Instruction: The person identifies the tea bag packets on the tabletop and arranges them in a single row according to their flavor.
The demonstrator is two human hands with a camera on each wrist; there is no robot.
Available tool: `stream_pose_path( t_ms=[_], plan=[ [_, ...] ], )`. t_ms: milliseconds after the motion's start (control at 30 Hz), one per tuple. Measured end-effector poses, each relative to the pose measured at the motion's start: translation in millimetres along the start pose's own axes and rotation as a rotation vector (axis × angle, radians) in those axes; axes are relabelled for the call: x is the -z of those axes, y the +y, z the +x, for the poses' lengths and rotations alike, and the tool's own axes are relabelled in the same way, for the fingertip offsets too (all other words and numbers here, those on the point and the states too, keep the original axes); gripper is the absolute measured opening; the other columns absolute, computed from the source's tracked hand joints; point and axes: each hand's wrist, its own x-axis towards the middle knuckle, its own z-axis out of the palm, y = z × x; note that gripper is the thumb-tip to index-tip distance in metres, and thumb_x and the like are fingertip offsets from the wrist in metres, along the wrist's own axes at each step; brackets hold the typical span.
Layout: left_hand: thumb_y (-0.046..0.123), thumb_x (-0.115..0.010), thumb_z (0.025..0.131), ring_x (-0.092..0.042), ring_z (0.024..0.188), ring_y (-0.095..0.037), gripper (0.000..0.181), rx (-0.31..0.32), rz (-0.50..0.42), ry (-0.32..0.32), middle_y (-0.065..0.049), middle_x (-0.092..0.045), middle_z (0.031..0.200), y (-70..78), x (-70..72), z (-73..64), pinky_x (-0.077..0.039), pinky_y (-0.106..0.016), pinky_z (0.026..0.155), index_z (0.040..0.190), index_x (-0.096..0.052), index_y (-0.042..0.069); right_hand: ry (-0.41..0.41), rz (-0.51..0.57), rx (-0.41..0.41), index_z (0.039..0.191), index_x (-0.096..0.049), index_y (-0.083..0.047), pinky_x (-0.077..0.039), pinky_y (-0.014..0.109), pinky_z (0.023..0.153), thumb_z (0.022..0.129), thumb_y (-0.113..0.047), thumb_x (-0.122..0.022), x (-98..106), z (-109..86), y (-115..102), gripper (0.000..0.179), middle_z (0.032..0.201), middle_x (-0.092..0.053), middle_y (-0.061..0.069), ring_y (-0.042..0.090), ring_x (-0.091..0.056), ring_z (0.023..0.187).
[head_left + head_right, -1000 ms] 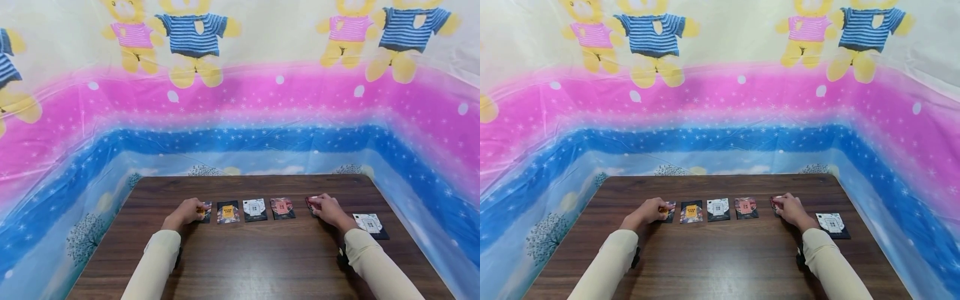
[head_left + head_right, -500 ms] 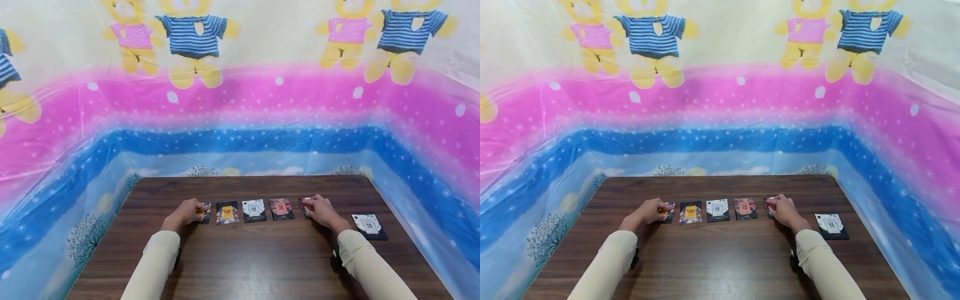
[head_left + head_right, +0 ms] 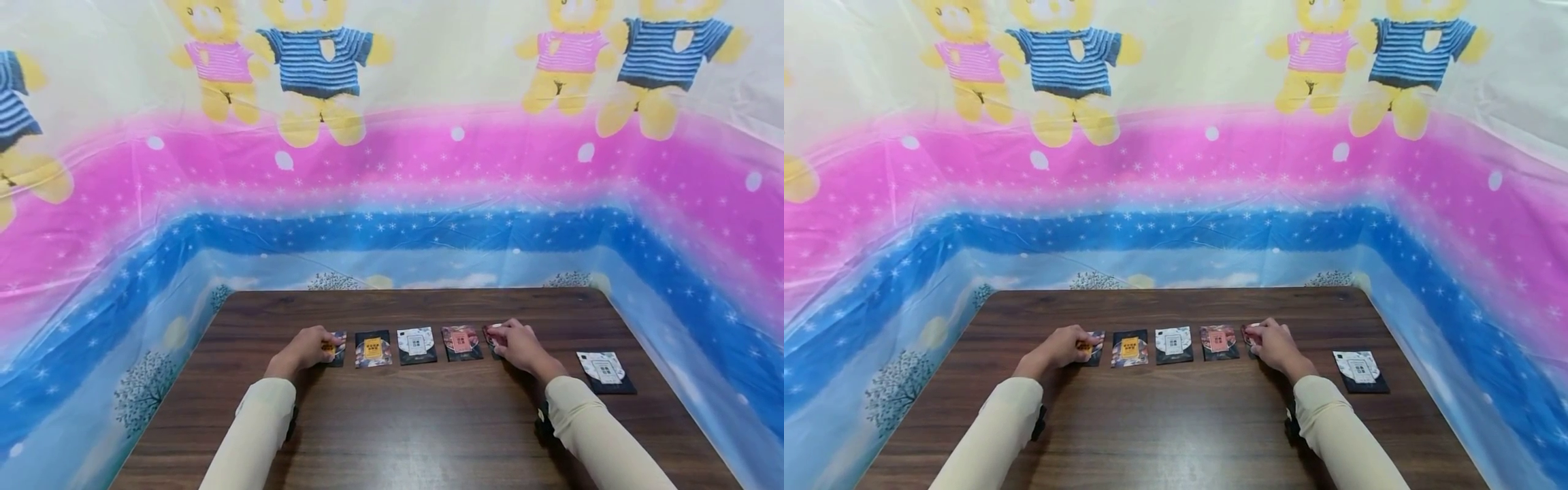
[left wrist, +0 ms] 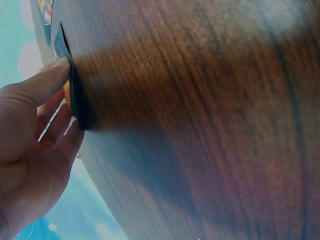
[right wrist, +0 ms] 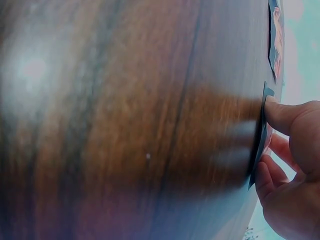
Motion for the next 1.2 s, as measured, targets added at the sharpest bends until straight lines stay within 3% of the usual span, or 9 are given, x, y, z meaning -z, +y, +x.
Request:
stream_pose_path(
  t_ms=[667, 1067, 1200],
  plan=[
    [0.003, -0.073, 0.092, -0.058, 0.119, -0.033, 0.038, 0.014, -0.034, 0.007, -0.015, -0.061, 0.132, 0.4, -1.0, 2.8, -0.050, -0.053, 0.103, 0.127, -0.074, 0.018, -0.008, -0.016, -0.025, 0.143, -0.061, -0.013, -0.046, 0.052, 0.095, 0.094, -0.016, -0.072, 4.0, -0.1, -5.3, 0.050, 0.137, -0.056, 0.020, 0.037, -0.052, 0.117],
    [0.005, -0.073, 0.093, -0.059, 0.117, -0.033, 0.039, 0.000, -0.016, -0.004, -0.015, -0.061, 0.131, -0.3, -0.4, 0.3, -0.050, -0.053, 0.102, 0.129, -0.073, 0.019, -0.025, -0.046, 0.004, 0.144, -0.059, -0.011, -0.045, 0.057, 0.102, 0.098, -0.018, -0.069, 8.2, -1.7, -8.7, 0.048, 0.139, -0.056, 0.021, 0.040, -0.051, 0.124],
    [0.005, -0.073, 0.092, -0.059, 0.118, -0.032, 0.040, 0.007, -0.027, -0.005, -0.015, -0.061, 0.131, -0.9, 0.3, 0.0, -0.051, -0.053, 0.103, 0.129, -0.072, 0.019, 0.003, -0.052, 0.045, 0.141, -0.062, -0.008, -0.043, 0.057, 0.103, 0.098, -0.019, -0.069, 14.4, -2.6, -5.5, 0.045, 0.134, -0.061, 0.022, 0.040, -0.052, 0.125]
  ],
)
